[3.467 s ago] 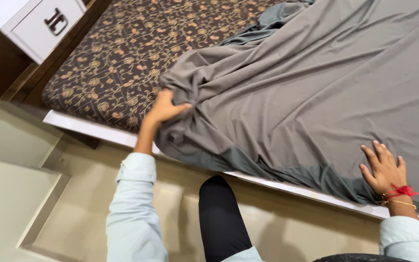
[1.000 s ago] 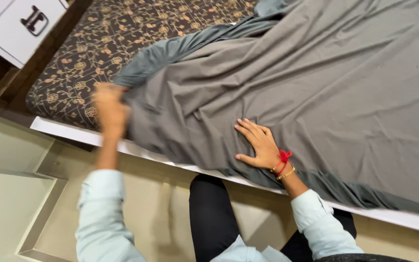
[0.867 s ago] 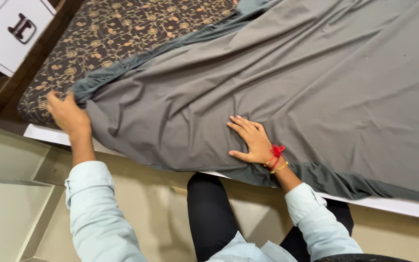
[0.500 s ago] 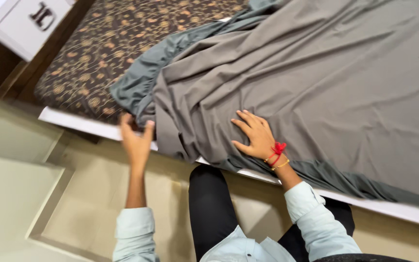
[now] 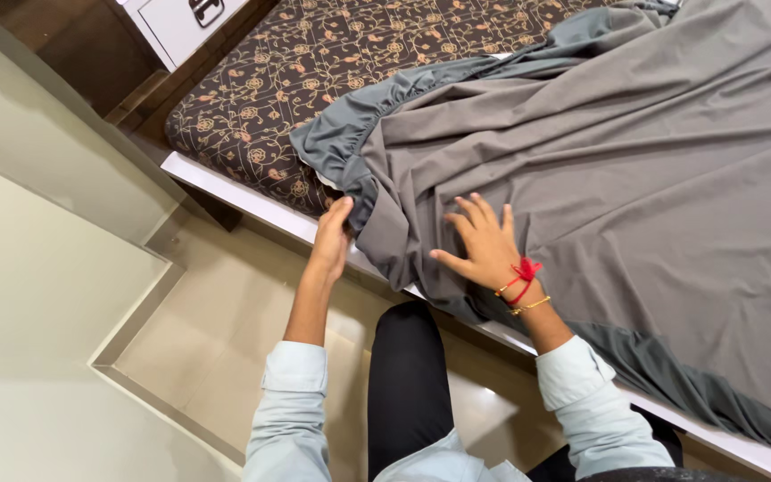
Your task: The person fits a grey sheet onto a mattress by pulling the fabric over the corners and smoothing it across the surface by hand.
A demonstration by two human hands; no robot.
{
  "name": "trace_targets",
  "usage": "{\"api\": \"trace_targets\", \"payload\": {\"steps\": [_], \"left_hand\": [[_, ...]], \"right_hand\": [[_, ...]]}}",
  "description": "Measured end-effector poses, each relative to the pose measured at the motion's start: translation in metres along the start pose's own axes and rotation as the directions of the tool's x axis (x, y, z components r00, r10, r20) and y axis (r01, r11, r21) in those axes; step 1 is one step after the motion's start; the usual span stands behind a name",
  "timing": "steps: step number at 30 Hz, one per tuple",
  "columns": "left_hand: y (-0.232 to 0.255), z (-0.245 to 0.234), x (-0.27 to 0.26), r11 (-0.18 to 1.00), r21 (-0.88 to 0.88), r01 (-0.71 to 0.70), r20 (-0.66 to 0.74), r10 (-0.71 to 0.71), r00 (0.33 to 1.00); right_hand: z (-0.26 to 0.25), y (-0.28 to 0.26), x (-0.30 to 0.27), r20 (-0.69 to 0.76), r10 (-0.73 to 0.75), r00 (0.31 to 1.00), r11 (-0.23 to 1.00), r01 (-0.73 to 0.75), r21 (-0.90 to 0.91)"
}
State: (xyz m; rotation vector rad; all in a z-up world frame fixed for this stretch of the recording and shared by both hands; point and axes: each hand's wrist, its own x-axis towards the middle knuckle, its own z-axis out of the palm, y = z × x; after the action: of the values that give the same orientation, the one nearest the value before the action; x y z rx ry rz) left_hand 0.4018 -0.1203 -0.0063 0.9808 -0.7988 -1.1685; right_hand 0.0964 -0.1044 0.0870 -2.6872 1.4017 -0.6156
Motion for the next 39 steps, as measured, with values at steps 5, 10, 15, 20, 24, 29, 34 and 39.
{"api": "trace_targets", "payload": {"steps": [5,10,15,20,24,29,34,39], "left_hand": [[-0.005,0.027,0.0,0.93,0.316,-0.186,0.077,0.17,0.982],[0.003,0.05,0.008,0.992,0.096,0.079,0.109,-0.089,0.99],[-0.002,0.011,0.031,0.987,0.154,0.035,0.127,-0.055,0.99],[0.049,-0.061,0.073,0.993,-0.111,-0.032,-0.191,0.01,0.982],[0.07,-0.123,0.107,0.983,0.014,-0.181,-0.33,0.176,0.928],[0.07,-0.155,0.117,0.639,0.736,-0.223,-0.294,0.598,0.745],[0.061,-0.14,0.122,0.327,0.94,-0.102,-0.163,0.689,0.706],[0.073,-0.129,0.108,0.372,0.928,0.01,-0.264,0.641,0.721]], "right_hand": [[0.018,-0.023,0.029,-0.152,-0.258,0.954,0.899,0.295,0.323],[0.061,-0.012,0.06,-0.036,-0.232,0.972,0.873,0.224,0.433],[0.078,0.0,0.063,-0.016,-0.263,0.965,0.853,0.24,0.464],[0.054,-0.013,0.069,0.224,-0.128,0.966,0.89,0.012,0.456],[0.049,-0.022,0.079,0.22,-0.209,0.953,0.915,0.111,0.388],[0.044,-0.023,0.086,0.308,-0.188,0.933,0.958,0.104,0.269],[0.05,-0.001,0.106,0.36,-0.232,0.903,0.907,0.066,0.417],[0.065,0.011,0.141,0.237,-0.368,0.899,0.778,0.159,0.608]]}}
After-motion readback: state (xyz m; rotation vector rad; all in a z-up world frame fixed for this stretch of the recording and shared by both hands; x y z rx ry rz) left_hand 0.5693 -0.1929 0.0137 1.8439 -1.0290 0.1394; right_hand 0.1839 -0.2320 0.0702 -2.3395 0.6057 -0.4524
